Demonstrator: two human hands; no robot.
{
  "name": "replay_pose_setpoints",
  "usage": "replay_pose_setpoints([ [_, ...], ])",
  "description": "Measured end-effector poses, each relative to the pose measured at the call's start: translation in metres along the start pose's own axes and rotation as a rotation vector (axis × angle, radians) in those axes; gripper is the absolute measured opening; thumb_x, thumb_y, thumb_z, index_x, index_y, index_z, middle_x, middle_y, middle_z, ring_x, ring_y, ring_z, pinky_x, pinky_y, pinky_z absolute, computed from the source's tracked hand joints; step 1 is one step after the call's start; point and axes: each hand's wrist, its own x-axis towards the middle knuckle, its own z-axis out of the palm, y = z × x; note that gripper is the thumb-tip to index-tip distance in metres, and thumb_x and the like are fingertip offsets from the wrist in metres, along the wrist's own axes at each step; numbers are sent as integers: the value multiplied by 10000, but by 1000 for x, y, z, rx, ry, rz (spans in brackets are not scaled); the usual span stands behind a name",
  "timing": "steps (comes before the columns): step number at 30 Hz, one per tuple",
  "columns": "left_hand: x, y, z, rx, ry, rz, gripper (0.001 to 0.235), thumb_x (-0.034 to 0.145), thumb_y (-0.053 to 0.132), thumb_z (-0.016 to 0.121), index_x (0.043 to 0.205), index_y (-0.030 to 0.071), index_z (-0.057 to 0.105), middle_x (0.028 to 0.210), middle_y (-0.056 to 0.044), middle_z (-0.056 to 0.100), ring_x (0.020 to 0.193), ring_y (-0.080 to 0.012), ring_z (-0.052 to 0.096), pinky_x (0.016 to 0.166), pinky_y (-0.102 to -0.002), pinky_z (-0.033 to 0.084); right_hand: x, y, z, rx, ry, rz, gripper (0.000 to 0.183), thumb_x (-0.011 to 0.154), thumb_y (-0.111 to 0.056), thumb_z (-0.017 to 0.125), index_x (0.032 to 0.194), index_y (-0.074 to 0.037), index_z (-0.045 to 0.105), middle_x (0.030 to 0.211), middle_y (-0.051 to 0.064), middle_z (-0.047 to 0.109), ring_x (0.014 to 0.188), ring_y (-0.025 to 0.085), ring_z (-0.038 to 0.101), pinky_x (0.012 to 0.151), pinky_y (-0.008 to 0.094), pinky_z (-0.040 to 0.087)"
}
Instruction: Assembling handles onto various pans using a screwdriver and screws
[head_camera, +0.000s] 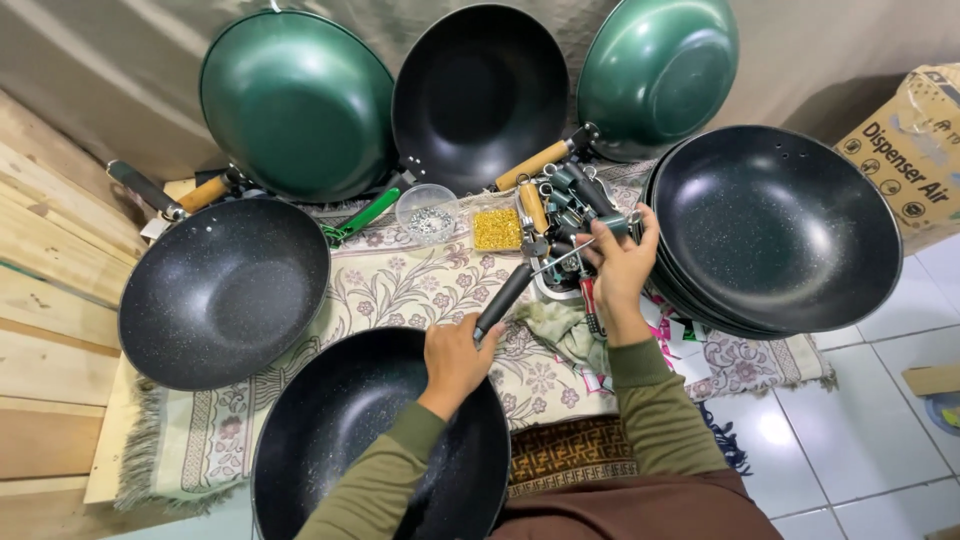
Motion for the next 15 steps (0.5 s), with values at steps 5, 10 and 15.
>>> replay_pose_setpoints([
  [5,-5,5,1,22,97,-29,507,931,627,605,821,145,717,479,-67,600,505,-288,671,671,-389,449,21,9,5,-56,34,-43,755,926,18,777,1483,-294,373,928,130,711,687,340,794,695,445,731],
  [10,-3,8,-4,25,154,-16,502,941,575,610,766,111,686,464,-93,585,502,-312,666,670,-401,453,26,21,12,-111,8,-54,742,909,20,787,1474,-259,394,894,121,703,690,311,793,690,427,725],
  [15,-3,8,-3,33,192,-15,504,944,577,602,747,119,673,454,-65,575,493,-286,663,651,-383,447,22,35,16,-122,-68,-16,761,897,35,787,1480,-240,383,875,134,698,681,323,783,650,429,714],
])
